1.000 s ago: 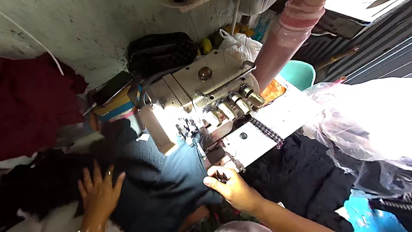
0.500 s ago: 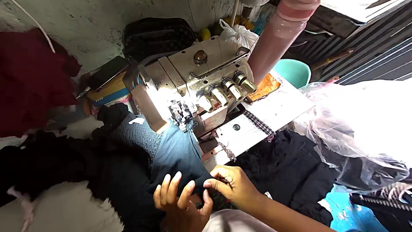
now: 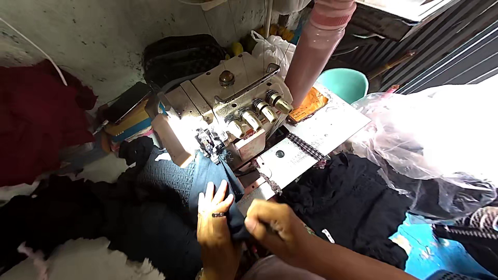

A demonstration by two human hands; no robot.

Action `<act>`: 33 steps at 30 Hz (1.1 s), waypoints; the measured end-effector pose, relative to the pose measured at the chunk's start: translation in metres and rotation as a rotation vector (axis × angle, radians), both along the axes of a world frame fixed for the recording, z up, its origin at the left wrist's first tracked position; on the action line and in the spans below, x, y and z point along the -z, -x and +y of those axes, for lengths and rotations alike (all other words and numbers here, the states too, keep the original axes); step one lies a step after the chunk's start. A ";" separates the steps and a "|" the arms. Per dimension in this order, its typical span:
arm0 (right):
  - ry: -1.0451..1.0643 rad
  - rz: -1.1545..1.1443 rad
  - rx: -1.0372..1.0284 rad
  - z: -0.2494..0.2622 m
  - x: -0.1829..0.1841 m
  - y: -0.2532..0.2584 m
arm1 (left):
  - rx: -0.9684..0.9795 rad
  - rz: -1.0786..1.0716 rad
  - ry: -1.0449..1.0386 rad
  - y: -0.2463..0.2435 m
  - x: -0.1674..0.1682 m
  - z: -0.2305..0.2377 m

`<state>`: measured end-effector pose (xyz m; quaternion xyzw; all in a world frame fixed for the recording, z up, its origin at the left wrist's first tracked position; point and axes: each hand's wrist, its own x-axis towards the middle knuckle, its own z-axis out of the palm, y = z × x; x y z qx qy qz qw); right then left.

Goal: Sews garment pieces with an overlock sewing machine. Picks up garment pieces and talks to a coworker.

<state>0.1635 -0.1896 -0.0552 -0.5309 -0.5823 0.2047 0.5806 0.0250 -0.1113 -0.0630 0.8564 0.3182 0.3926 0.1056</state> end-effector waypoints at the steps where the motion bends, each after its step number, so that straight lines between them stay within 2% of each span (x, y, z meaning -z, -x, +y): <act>1: 0.039 0.000 0.067 0.011 0.001 -0.008 | 0.027 -0.018 0.028 0.000 0.002 0.003; 3: 0.191 -0.015 0.182 0.035 0.007 -0.020 | 0.033 -0.048 0.068 0.002 0.000 0.004; 6: 0.502 0.082 0.080 0.055 0.017 -0.019 | 0.057 -0.177 0.229 0.012 -0.008 0.015; 9: 0.539 0.365 -0.091 0.050 0.030 -0.007 | 0.030 -0.276 0.404 0.026 -0.027 0.037; 11: 0.502 0.449 -0.109 0.045 0.036 -0.001 | -0.018 -0.277 0.433 0.025 -0.043 0.046; 14: 0.404 0.474 -0.092 0.035 0.035 0.001 | 0.049 -0.038 0.255 0.013 -0.044 0.023; 17: 0.319 0.490 -0.054 0.016 0.029 0.000 | 0.047 0.140 0.008 -0.002 -0.013 0.002; 20: 0.325 0.525 -0.053 0.010 0.027 -0.005 | 0.018 0.195 -0.095 -0.005 0.000 0.002; 27: 0.322 0.534 -0.020 0.025 0.022 -0.012 | 0.079 0.317 -0.211 -0.003 -0.009 0.026; 33: 0.396 0.620 -0.026 0.024 0.021 -0.018 | 0.133 0.255 -0.342 0.018 -0.003 0.028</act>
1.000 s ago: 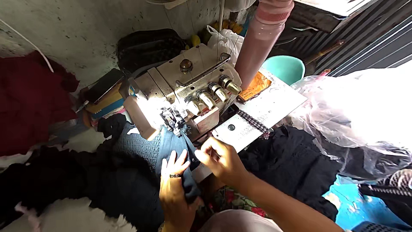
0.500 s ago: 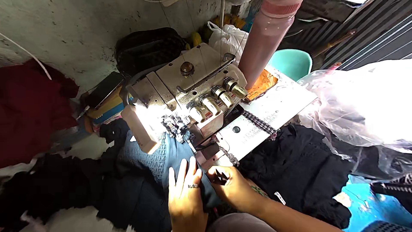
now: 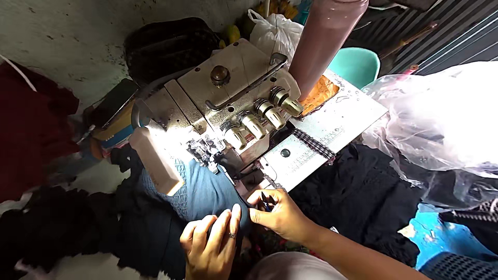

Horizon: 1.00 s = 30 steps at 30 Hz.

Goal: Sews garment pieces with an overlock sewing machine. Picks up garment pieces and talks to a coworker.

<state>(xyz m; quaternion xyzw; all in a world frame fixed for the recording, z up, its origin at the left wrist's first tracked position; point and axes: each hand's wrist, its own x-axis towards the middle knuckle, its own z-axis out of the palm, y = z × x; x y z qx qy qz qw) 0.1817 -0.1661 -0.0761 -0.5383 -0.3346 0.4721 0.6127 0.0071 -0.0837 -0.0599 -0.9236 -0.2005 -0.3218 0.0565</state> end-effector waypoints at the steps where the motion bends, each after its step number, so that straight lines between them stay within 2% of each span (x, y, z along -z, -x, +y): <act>1: -0.022 -0.014 0.000 -0.001 0.002 0.000 | -0.001 -0.014 0.001 0.003 0.002 0.000; 9: -0.170 -0.095 -0.038 -0.008 0.016 -0.005 | -0.007 -0.058 0.061 0.006 0.008 -0.005; 17: -0.292 -0.165 -0.051 -0.008 0.024 -0.005 | -0.134 -0.052 0.032 0.000 0.011 -0.020; 22: -0.262 -0.276 -0.032 -0.004 0.019 -0.006 | -0.154 0.005 -0.017 -0.002 0.005 -0.030; 24: -0.254 -0.308 -0.007 -0.005 0.017 -0.005 | -0.054 -0.001 0.205 0.002 0.005 -0.051; 25: -0.253 -0.332 0.001 -0.005 0.017 -0.005 | 0.043 -0.017 0.429 0.003 0.008 -0.064; 27: -0.251 -0.370 0.011 -0.005 0.015 -0.005 | 0.200 -0.142 1.126 -0.002 0.020 -0.078; 28: -0.247 -0.375 0.011 -0.005 0.013 -0.005 | 0.210 -0.322 1.518 -0.005 0.027 -0.077; 29: -0.246 -0.369 0.009 -0.005 0.012 -0.004 | 0.195 -0.588 1.852 -0.009 0.031 -0.069; 30: -0.249 -0.361 0.011 -0.005 0.012 -0.002 | 0.149 -0.823 2.010 -0.014 0.027 -0.060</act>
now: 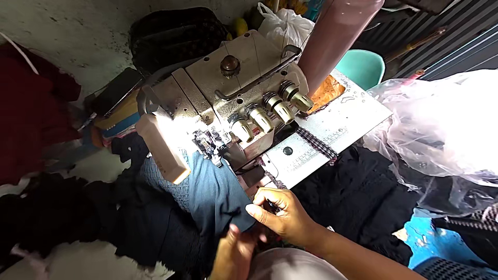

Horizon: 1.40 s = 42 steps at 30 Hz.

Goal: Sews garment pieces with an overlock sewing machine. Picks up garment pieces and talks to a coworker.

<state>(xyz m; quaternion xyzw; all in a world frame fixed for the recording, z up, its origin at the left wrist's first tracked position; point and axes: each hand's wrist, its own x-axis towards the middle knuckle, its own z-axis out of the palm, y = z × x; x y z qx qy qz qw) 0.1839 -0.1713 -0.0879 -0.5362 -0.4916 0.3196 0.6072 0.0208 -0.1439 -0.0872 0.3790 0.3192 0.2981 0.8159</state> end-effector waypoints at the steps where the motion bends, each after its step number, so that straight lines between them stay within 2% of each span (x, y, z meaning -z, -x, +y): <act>1: -0.012 0.010 0.006 0.000 0.000 0.002 | -0.163 -0.030 0.037 -0.006 -0.008 0.007; 2: -0.026 0.015 0.017 -0.001 0.000 0.003 | -0.317 0.011 -0.093 -0.011 -0.014 0.010; 3: -0.038 0.017 0.027 -0.001 -0.001 0.004 | -0.416 0.127 -0.351 -0.014 -0.018 0.011; 5: -0.048 0.014 0.050 0.000 -0.002 0.004 | -0.466 0.520 -0.924 -0.015 -0.029 0.017; 6: -0.043 0.011 0.060 0.002 -0.002 0.004 | -0.428 0.720 -1.047 -0.018 -0.042 0.018; 7: -0.037 0.014 0.066 0.005 -0.002 0.004 | -0.354 0.897 -1.028 -0.029 -0.066 0.016; 8: -0.034 0.025 0.067 0.009 -0.002 0.004 | -0.262 1.015 -0.889 -0.045 -0.094 0.015; 10: -0.031 0.042 0.063 0.024 -0.005 0.002 | -0.186 1.083 -0.718 -0.061 -0.119 0.024; 11: -0.020 0.050 0.066 0.033 -0.007 0.001 | -0.216 1.039 -0.780 -0.054 -0.105 0.032; 12: -0.002 0.064 0.072 0.042 -0.008 -0.001 | -0.301 0.934 -0.973 -0.038 -0.069 0.044; 13: 0.021 0.091 0.083 0.050 -0.009 -0.002 | -0.281 0.863 -1.034 -0.027 -0.052 0.055; 16: 0.078 0.197 0.130 0.071 -0.013 -0.001 | -0.144 0.864 -0.821 -0.030 -0.067 0.073; 19: 0.084 0.209 0.176 0.080 -0.013 0.001 | -0.136 0.950 -0.998 -0.021 -0.053 0.107; 23: -0.036 0.130 0.239 0.070 0.001 0.010 | -0.017 1.150 -0.989 -0.024 -0.068 0.136; 25: -0.097 0.016 0.241 0.056 0.024 0.011 | -0.043 1.155 -0.980 -0.021 -0.065 0.139; 27: -0.089 -0.200 0.236 0.038 0.049 0.010 | -0.053 1.189 -0.895 -0.021 -0.070 0.131; 29: -0.054 -0.386 0.211 0.021 0.060 0.007 | -0.152 1.226 -0.848 -0.018 -0.069 0.122; 30: -0.011 -0.409 0.178 0.015 0.057 0.006 | -0.200 1.225 -0.850 -0.013 -0.065 0.118; 33: 0.125 -0.437 0.100 0.009 0.023 -0.001 | -0.274 1.133 -0.800 -0.001 -0.060 0.103; 36: 0.079 -0.610 0.084 0.016 -0.023 -0.005 | -0.360 0.980 -0.714 0.004 -0.059 0.089; 40: -0.088 -0.966 0.284 0.048 -0.050 0.006 | -0.433 0.920 -0.476 -0.012 -0.098 0.067; 42: -0.107 -1.079 0.302 0.065 -0.052 0.015 | -0.497 0.845 -0.653 0.001 -0.075 0.066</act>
